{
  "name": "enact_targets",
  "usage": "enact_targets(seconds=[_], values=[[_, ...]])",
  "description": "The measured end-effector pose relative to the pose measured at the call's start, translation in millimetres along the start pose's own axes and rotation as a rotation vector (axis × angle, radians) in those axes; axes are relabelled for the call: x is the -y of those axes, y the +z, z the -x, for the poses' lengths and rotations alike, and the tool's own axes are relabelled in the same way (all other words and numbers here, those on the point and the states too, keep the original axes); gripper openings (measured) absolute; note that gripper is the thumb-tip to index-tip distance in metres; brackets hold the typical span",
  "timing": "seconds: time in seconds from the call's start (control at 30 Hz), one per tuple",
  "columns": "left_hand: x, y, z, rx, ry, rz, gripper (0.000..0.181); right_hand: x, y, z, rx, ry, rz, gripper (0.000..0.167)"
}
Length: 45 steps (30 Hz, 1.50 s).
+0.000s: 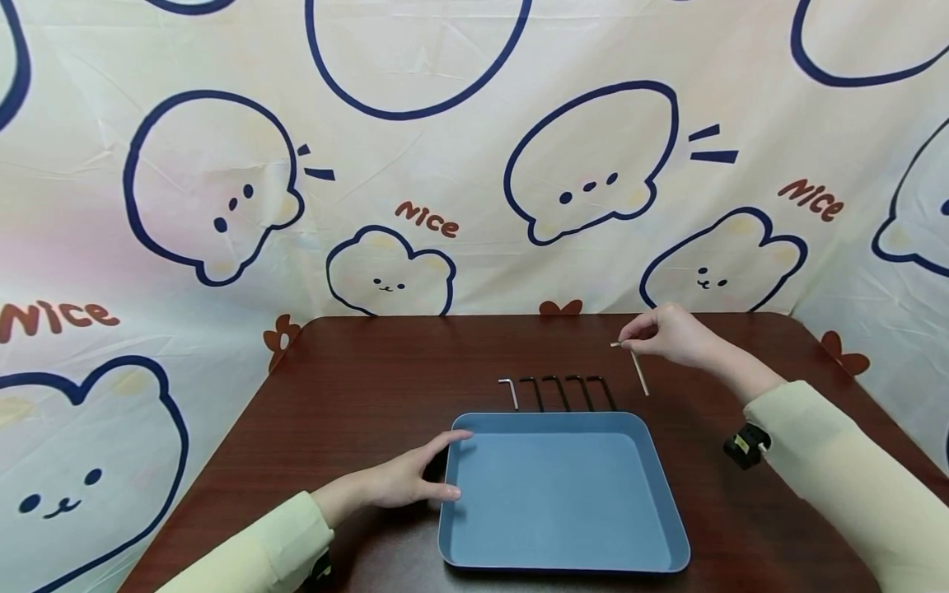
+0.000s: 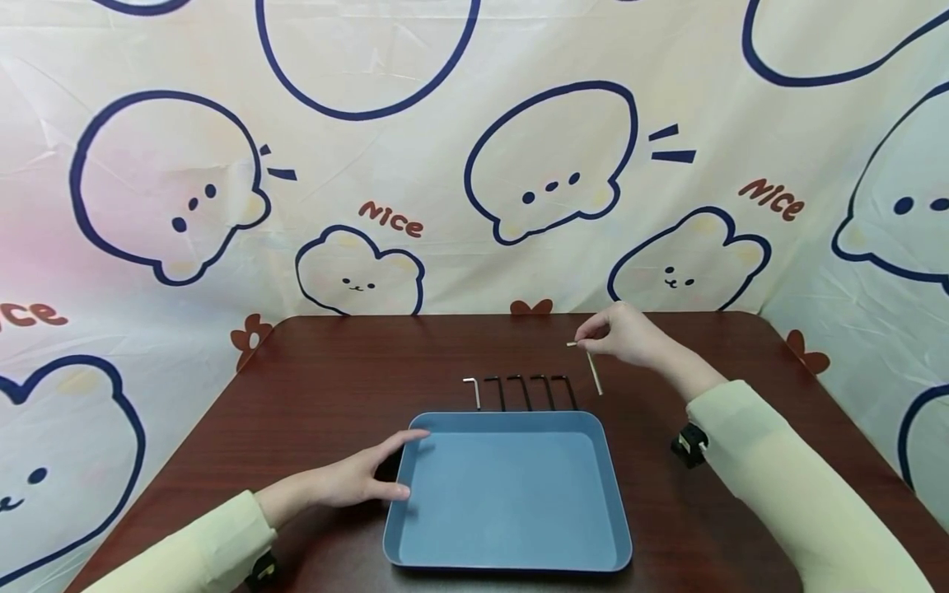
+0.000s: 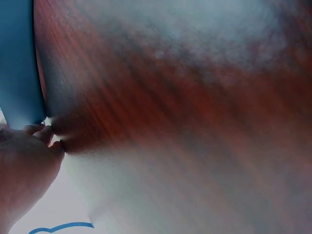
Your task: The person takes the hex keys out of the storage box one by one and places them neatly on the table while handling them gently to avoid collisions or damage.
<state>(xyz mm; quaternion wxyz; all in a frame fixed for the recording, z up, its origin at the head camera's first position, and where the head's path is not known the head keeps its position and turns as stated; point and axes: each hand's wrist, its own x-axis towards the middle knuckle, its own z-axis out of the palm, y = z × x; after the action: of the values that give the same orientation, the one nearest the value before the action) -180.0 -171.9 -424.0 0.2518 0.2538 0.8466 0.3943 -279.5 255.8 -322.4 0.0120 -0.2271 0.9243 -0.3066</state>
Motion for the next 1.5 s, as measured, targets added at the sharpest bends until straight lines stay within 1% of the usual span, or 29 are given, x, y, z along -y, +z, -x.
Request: enact_targets(seconds=[0.1,0.3,0.47,0.7,1.0,1.17,1.3,1.43,1.5], values=[[-0.2,-0.2,0.1,0.001,-0.003,0.001,0.074,-6.1,-3.2,-1.0,-0.014,0.024,0.004,0.011],[-0.1,-0.3,-0.3,0.002,-0.002,0.003,0.074,-17.8,-7.1,-3.1,-0.012,0.075,-0.012,0.011],[0.8,-0.2,-0.5,0.002,0.005,-0.002,0.074,-27.9,-4.2,-6.4,-0.007,0.069,-0.026,0.011],[1.0,-0.5,-0.5,0.003,0.001,0.002,0.074,-42.6,9.7,-10.6,0.028,0.089,-0.034,0.011],[-0.5,-0.3,0.5,0.006,-0.008,0.010,0.074,-54.4,29.6,-14.3,0.091,0.104,-0.023,0.008],[-0.2,-0.5,0.7,0.007,-0.007,0.012,0.074,-62.5,38.9,-18.3,0.122,0.135,-0.036,0.007],[-0.1,-0.4,0.8,0.011,-0.010,0.011,0.074,-67.2,46.9,-22.0,0.143,0.119,-0.033,0.007],[-0.6,-0.4,0.7,0.010,-0.015,0.008,0.074,-68.2,52.8,-24.5,0.148,0.092,-0.015,0.007],[-0.7,-0.7,0.6,0.008,-0.016,0.008,0.074,-69.3,55.2,-26.1,0.148,0.098,-0.013,0.007]])
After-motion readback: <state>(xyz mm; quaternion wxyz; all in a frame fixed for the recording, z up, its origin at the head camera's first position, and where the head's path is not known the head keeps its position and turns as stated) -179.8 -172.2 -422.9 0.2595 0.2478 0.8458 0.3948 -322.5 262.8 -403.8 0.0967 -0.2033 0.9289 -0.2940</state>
